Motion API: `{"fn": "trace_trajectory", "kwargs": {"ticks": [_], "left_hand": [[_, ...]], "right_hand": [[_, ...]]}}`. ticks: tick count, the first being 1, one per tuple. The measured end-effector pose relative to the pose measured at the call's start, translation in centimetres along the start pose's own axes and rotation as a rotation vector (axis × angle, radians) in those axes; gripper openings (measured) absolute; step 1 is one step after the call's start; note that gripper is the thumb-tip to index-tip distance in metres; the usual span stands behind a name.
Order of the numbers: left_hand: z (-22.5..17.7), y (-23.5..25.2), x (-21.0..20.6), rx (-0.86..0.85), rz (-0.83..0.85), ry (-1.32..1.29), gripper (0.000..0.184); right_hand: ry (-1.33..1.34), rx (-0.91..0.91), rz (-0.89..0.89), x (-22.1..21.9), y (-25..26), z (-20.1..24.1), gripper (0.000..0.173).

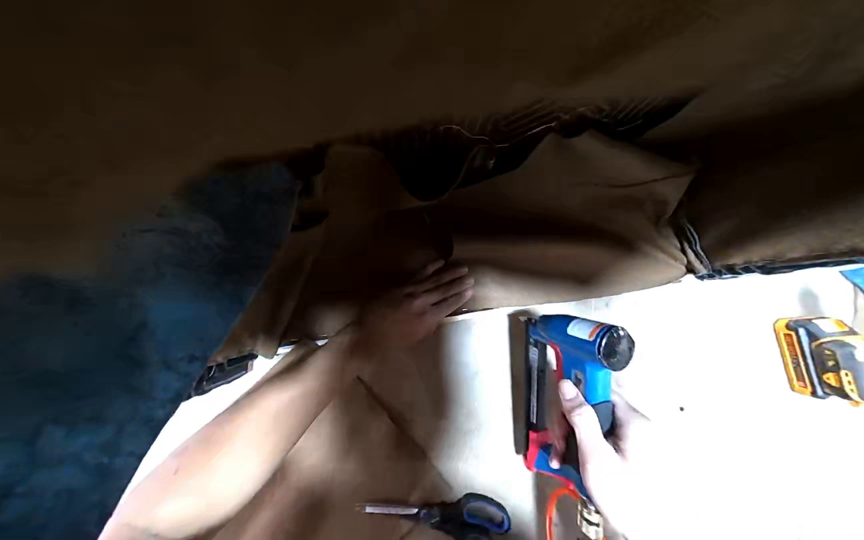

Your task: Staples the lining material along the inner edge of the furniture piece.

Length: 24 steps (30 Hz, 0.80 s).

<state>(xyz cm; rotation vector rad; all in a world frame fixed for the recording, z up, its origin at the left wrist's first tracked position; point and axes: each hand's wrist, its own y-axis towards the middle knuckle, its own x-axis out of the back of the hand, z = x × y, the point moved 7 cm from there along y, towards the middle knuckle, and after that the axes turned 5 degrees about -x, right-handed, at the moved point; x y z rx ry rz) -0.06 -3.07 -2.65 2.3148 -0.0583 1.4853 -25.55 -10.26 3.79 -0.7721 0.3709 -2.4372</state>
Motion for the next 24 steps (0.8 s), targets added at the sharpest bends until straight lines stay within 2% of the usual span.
{"fn": "trace_trajectory", "kwargs": {"ticks": [3, 8, 24], "left_hand": [[-0.3, -0.3, 0.0, -0.028, -0.036, 0.047, 0.035], [-0.7, -0.5, 0.0, -0.053, -0.075, 0.132, 0.034], [-1.4, -1.4, 0.5, -0.055, -0.099, 0.137, 0.03]], "right_hand": [[-0.094, 0.042, 0.002, -1.3, 1.6, 0.8, 0.045], [-0.201, 0.002, -0.016, -2.2, 2.3, 0.5, 0.044], [-0.24, 0.076, -0.028, -3.9, 1.4, 0.9, 0.041]]}}
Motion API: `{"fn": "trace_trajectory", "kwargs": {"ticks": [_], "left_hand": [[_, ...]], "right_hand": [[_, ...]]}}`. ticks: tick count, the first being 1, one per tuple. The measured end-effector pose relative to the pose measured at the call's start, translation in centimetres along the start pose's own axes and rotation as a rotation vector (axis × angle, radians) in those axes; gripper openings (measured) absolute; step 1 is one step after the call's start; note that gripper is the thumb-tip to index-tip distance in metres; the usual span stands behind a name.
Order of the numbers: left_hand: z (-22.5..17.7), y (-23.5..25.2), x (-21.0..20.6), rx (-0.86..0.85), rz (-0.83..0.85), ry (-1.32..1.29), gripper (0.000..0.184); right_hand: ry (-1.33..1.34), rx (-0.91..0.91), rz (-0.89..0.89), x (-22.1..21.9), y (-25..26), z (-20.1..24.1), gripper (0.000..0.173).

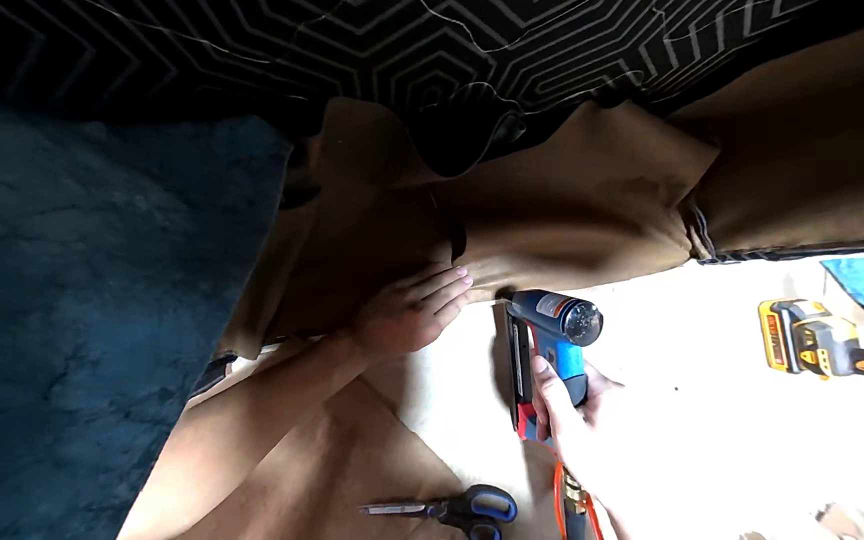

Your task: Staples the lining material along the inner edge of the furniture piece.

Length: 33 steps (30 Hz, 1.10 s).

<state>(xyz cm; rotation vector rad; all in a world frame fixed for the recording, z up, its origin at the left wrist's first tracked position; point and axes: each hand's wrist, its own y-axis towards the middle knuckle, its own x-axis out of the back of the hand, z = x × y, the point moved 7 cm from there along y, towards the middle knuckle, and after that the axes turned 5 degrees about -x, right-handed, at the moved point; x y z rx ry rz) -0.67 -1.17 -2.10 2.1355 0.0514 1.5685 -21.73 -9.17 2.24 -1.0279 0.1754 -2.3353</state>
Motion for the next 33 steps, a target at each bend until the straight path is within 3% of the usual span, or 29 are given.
{"fn": "trace_trajectory", "kwargs": {"ticks": [12, 24, 30, 33], "left_hand": [[0.7, 0.0, 0.4, 0.043, -0.102, -0.09, 0.025], [1.0, -0.4, 0.1, 0.1, -0.018, -0.061, 0.033], [1.4, 0.3, 1.4, 0.258, -0.128, 0.024, 0.029], [-0.8, 4.2, 2.1, 0.259, -0.198, 0.058, 0.029]], "right_hand": [[-0.004, 0.02, 0.011, -1.4, -0.9, 1.3, 0.039], [-0.037, 0.052, 0.04, -3.4, -1.9, 2.7, 0.035], [0.038, 0.007, 0.05, 1.4, -5.3, 0.7, 0.039], [-0.008, -0.134, 0.038, 5.5, -6.4, -2.1, 0.033]]}}
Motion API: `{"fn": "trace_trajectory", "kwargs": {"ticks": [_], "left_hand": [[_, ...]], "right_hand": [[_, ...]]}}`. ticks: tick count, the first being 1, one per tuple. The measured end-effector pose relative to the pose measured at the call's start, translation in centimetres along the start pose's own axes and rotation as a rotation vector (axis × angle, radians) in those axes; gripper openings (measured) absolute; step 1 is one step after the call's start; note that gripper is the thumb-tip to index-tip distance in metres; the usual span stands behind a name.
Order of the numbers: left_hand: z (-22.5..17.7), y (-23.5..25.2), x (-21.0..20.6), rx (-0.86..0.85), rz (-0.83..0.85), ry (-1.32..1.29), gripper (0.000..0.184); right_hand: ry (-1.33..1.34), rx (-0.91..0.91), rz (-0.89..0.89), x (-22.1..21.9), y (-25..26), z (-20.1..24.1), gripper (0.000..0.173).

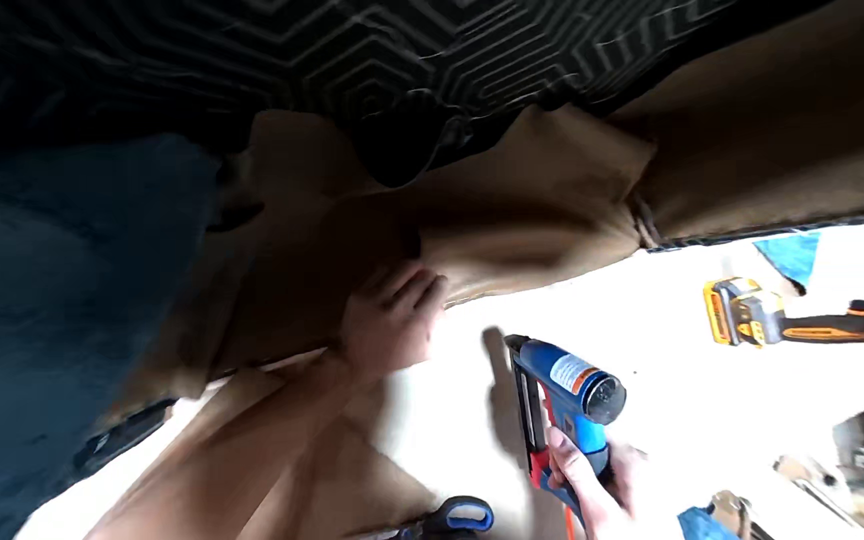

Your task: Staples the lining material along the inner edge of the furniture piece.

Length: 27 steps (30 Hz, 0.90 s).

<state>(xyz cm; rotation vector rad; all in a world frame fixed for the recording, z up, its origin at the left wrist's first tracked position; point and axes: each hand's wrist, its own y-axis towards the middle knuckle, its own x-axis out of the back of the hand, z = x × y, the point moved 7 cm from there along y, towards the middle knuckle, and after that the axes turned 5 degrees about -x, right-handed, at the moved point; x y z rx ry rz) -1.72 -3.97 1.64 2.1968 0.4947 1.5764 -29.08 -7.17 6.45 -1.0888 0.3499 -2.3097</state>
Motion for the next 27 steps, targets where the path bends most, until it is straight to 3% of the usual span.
{"fn": "trace_trajectory", "kwargs": {"ticks": [2, 5, 7, 10, 13, 18, 27], "left_hand": [[-3.6, 4.1, -2.6, -0.13, 0.121, -0.189, 0.031], [-6.6, 10.5, -11.9, -0.284, 0.328, -0.38, 0.046], [-6.0, 14.8, -17.6, -0.299, 0.431, -0.341, 0.057], [-3.8, 19.5, -21.3, -0.273, 0.494, -0.341, 0.063], [-2.3, 20.9, -22.3, -0.337, 0.565, -0.528, 0.068], [-2.2, 21.1, -21.9, -0.406, 0.569, -0.513, 0.065], [-2.3, 21.1, -21.8, -0.392, 0.587, -0.531, 0.063]], "right_hand": [[-0.039, -0.085, -0.072, 2.4, 0.2, -1.9, 0.031], [-0.075, -0.13, -0.217, 5.9, 1.7, -4.5, 0.037], [-0.063, -0.111, -0.298, 8.5, 3.8, -5.6, 0.04], [0.008, -0.087, -0.341, 12.5, 7.3, -7.7, 0.043], [0.072, -0.098, -0.318, 15.1, 11.6, -9.4, 0.047], [-0.063, -0.099, -0.273, 16.5, 16.6, -9.3, 0.051], [-0.177, -0.106, -0.244, 15.5, 17.5, -8.2, 0.049]]}}
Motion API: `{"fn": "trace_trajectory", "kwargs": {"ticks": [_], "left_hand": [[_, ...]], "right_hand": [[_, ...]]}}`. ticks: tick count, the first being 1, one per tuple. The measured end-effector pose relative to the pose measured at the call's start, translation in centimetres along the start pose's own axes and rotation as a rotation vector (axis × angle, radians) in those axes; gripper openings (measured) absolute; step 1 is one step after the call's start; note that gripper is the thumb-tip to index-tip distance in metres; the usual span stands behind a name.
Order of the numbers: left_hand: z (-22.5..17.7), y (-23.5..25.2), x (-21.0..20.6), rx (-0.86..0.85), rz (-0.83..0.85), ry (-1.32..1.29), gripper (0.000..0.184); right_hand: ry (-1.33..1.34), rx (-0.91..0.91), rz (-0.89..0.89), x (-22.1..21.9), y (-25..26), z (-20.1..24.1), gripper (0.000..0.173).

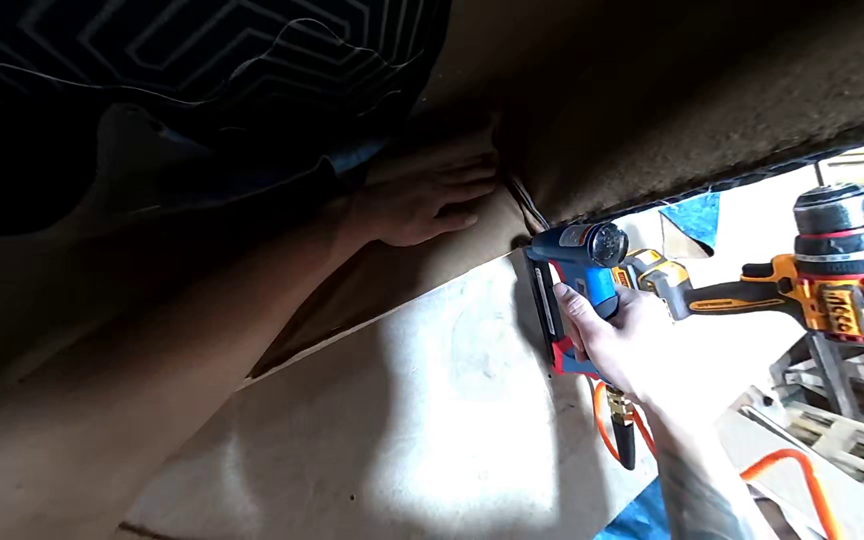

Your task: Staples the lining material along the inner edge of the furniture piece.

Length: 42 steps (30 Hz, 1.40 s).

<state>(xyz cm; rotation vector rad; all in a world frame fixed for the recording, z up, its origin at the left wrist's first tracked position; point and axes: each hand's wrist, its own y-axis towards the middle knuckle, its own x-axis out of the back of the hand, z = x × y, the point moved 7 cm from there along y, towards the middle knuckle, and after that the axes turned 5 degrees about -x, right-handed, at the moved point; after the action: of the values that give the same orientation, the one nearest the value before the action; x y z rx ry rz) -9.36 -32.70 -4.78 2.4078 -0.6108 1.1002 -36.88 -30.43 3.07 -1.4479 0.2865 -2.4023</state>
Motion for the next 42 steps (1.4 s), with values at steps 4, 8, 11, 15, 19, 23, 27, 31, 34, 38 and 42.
{"fn": "trace_trajectory", "kwargs": {"ticks": [4, 8, 11, 15, 19, 23, 27, 31, 34, 38, 42], "left_hand": [[0.3, -0.1, -0.2, -0.003, -0.004, -0.001, 0.062], [0.3, 0.0, -0.2, 0.012, -0.009, -0.028, 0.062], [0.5, 0.0, -0.3, 0.011, -0.023, -0.013, 0.062], [0.3, 0.0, -0.1, 0.008, -0.031, -0.02, 0.062], [0.4, -0.1, -0.3, 0.007, -0.025, -0.018, 0.063], [0.4, 0.1, -0.2, -0.002, -0.051, -0.03, 0.061], [0.5, 0.0, -0.2, -0.029, -0.082, -0.036, 0.059], [0.4, 0.2, -0.1, -0.016, -0.067, -0.056, 0.06], [0.6, 0.3, -0.2, -0.006, -0.061, -0.066, 0.061], [0.5, 0.5, -0.2, -0.038, -0.083, -0.058, 0.059], [0.1, 0.2, 0.2, -0.042, -0.103, -0.066, 0.057]], "right_hand": [[0.008, 0.045, -0.007, -0.8, -0.8, 0.8, 0.048], [-0.044, 0.039, -0.007, -1.3, -1.3, 1.4, 0.048], [0.016, 0.033, 0.026, -2.1, -2.2, 1.8, 0.047], [0.001, 0.082, 0.04, -3.5, -3.5, 3.0, 0.044], [0.049, 0.092, 0.073, -4.8, -4.7, 3.8, 0.042], [0.03, 0.13, 0.056, -6.2, -6.3, 5.0, 0.039], [0.029, 0.181, 0.061, -7.7, -8.1, 6.9, 0.036], [-0.003, 0.199, 0.065, -8.9, -9.8, 8.6, 0.035], [-0.008, 0.219, 0.06, -9.7, -11.0, 9.8, 0.035], [0.028, 0.266, 0.074, -11.1, -12.6, 11.5, 0.035], [0.044, 0.283, 0.103, -12.4, -14.0, 12.6, 0.034]]}}
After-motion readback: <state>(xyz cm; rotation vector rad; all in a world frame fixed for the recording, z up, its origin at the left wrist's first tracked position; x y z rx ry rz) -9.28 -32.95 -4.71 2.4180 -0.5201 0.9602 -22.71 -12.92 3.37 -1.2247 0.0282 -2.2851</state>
